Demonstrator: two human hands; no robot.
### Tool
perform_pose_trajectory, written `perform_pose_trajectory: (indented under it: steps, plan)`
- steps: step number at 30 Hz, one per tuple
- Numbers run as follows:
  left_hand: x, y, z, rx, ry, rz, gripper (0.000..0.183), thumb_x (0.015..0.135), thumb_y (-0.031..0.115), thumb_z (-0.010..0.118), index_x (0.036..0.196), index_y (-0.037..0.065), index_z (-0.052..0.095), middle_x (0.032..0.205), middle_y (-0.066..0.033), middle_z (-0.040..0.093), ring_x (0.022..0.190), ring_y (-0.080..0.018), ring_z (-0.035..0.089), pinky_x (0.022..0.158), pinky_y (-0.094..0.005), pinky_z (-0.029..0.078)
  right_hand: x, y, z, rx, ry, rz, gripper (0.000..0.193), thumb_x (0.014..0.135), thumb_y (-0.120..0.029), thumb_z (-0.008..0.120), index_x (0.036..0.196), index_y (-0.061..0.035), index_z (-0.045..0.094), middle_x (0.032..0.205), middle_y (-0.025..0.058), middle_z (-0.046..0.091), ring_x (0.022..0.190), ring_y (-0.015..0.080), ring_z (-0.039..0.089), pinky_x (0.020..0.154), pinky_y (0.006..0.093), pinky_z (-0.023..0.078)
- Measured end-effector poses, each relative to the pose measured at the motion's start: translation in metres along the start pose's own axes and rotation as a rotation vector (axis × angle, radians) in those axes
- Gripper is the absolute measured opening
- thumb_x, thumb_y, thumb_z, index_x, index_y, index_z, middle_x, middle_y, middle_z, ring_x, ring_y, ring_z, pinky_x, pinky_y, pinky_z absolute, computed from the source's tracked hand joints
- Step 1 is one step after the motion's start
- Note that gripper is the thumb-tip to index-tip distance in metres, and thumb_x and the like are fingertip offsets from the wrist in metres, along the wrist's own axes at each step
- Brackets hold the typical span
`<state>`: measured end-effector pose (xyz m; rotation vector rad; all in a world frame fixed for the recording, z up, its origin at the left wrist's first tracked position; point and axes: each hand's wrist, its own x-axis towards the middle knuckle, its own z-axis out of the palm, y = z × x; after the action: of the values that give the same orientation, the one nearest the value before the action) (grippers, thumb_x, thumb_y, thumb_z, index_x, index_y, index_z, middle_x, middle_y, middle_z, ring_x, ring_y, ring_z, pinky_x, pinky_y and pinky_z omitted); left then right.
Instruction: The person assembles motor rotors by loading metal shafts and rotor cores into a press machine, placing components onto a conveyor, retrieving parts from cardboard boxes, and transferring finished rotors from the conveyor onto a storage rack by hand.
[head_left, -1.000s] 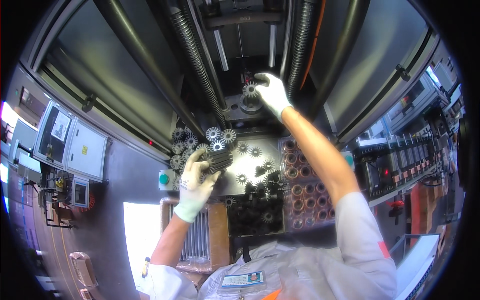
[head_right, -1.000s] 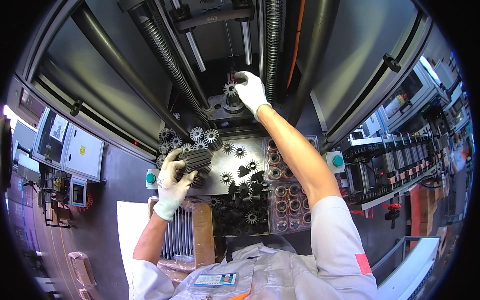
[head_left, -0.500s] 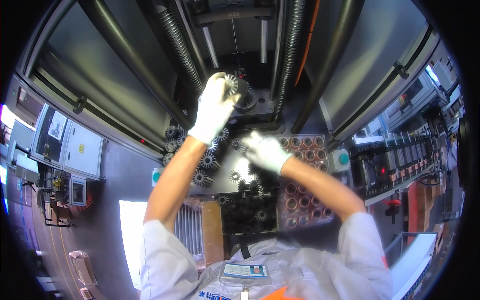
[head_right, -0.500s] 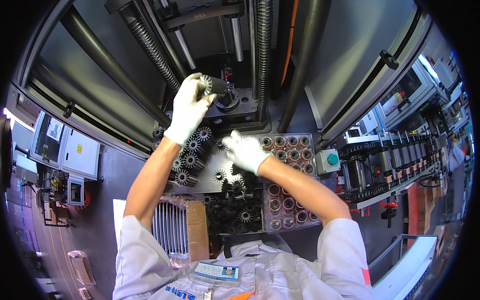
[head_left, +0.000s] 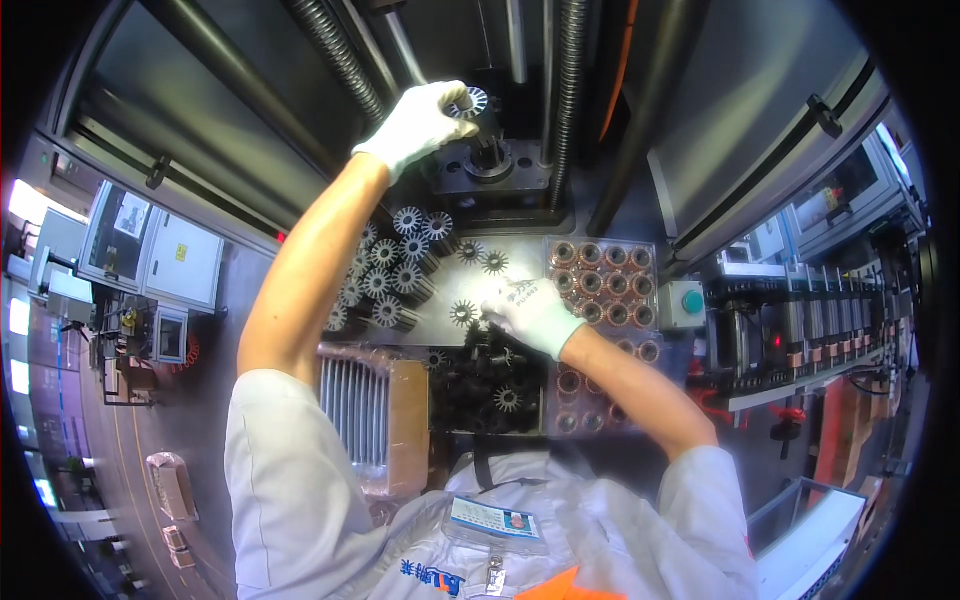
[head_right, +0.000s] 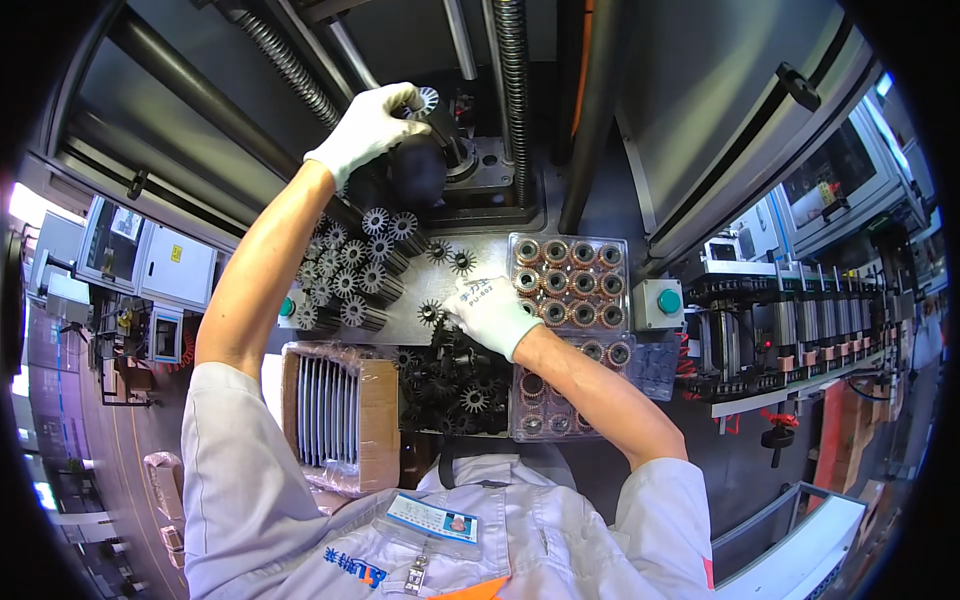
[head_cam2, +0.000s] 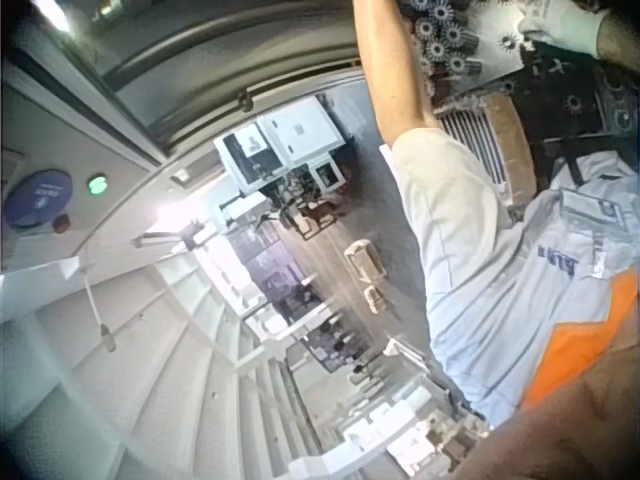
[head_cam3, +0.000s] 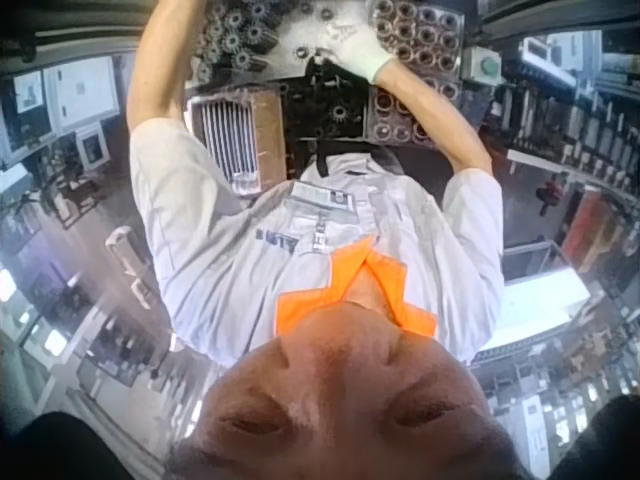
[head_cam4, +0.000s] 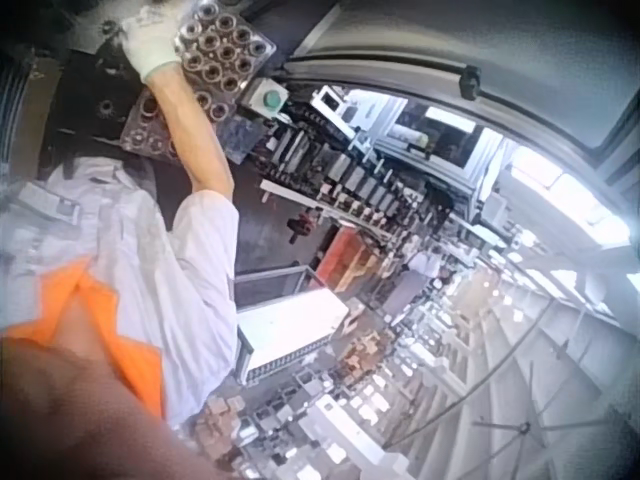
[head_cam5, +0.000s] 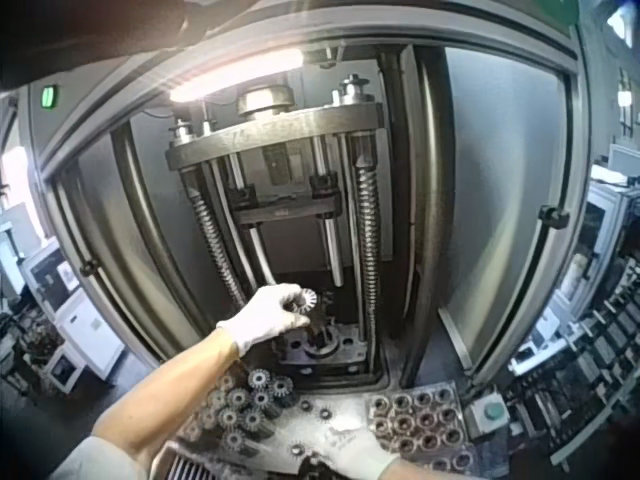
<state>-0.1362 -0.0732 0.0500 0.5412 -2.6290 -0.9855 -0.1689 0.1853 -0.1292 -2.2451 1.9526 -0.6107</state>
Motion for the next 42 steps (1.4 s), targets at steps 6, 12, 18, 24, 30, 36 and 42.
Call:
perform_pose_trajectory:
  steps: [6,12,18,24,30,36,42]
  plan:
    - [0.026,-0.004,0.005,0.320,0.054,0.209,0.030,0.078,0.014,0.080,0.102,0.001,0.068,0.088,-0.0160,0.072,0.082,-0.0265,0.070,0.076,-0.0367,0.053,-0.030,-0.014,-0.014,0.173,0.109,0.069,0.023,0.091,-0.026,0.066,0.112,-0.0216,0.073,0.102,0.0119,0.066,0.084,0.0303,0.067,0.073,0.0423,0.055]
    - [0.010,-0.061,0.057,0.533,0.077,0.179,0.035,0.079,0.020,0.078,0.110,0.005,0.071,0.105,-0.0189,0.071,0.104,-0.0349,0.067,0.091,-0.0413,0.052,-0.033,-0.036,-0.046,0.439,0.205,0.071,0.026,0.088,-0.020,0.068,0.111,-0.0071,0.068,0.110,0.0144,0.067,0.096,0.0336,0.066,0.085,0.0411,0.054]
    - [-0.077,-0.021,0.046,0.656,0.367,0.390,0.029,0.087,0.027,0.071,0.110,0.009,0.070,0.096,-0.0154,0.069,0.095,-0.0323,0.068,0.081,-0.0415,0.054,-0.043,-0.021,-0.053,0.568,0.272,0.212,0.028,0.089,-0.005,0.064,0.116,-0.0025,0.068,0.108,0.0158,0.071,0.098,0.0289,0.070,0.087,0.0355,0.054]
    - [-0.313,-0.085,0.028,0.502,-0.337,-0.569,0.030,0.082,0.031,0.066,0.102,0.010,0.074,0.093,-0.0173,0.074,0.088,-0.0345,0.071,0.085,-0.0436,0.056,-0.010,-0.014,-0.075,1.041,0.235,0.459,0.029,0.097,0.001,0.059,0.126,0.0030,0.064,0.112,0.0048,0.069,0.098,0.0076,0.062,0.088,0.0236,0.052]
    - [-0.427,-0.232,0.130,0.667,-0.014,-0.663,0.024,0.077,0.027,0.069,0.088,0.005,0.069,0.087,-0.0206,0.071,0.083,-0.0400,0.068,0.076,-0.0498,0.054,0.057,-0.002,-0.068,0.957,0.408,0.375,0.031,0.094,-0.004,0.064,0.124,0.0038,0.065,0.105,0.0031,0.070,0.089,0.0057,0.060,0.081,0.0213,0.050]
    - [-0.441,-0.214,0.158,0.563,0.304,-0.655,0.036,0.074,0.014,0.067,0.108,0.005,0.057,0.093,-0.0173,0.063,0.083,-0.0394,0.065,0.074,-0.0504,0.052,0.127,0.057,-0.085,0.843,0.647,0.462,0.030,0.091,-0.003,0.063,0.119,0.0022,0.069,0.100,0.0064,0.074,0.086,0.0088,0.065,0.078,0.0237,0.051]
    - [-0.514,-0.199,0.138,-0.201,0.267,-0.817,0.021,0.093,0.019,0.069,0.104,0.005,0.060,0.083,-0.0010,0.065,0.070,-0.0108,0.055,0.066,-0.0300,0.048,0.176,0.112,-0.080,0.617,0.580,0.642,0.036,0.081,-0.006,0.068,0.117,-0.0048,0.073,0.111,0.0120,0.075,0.100,0.0184,0.072,0.091,0.0293,0.054]
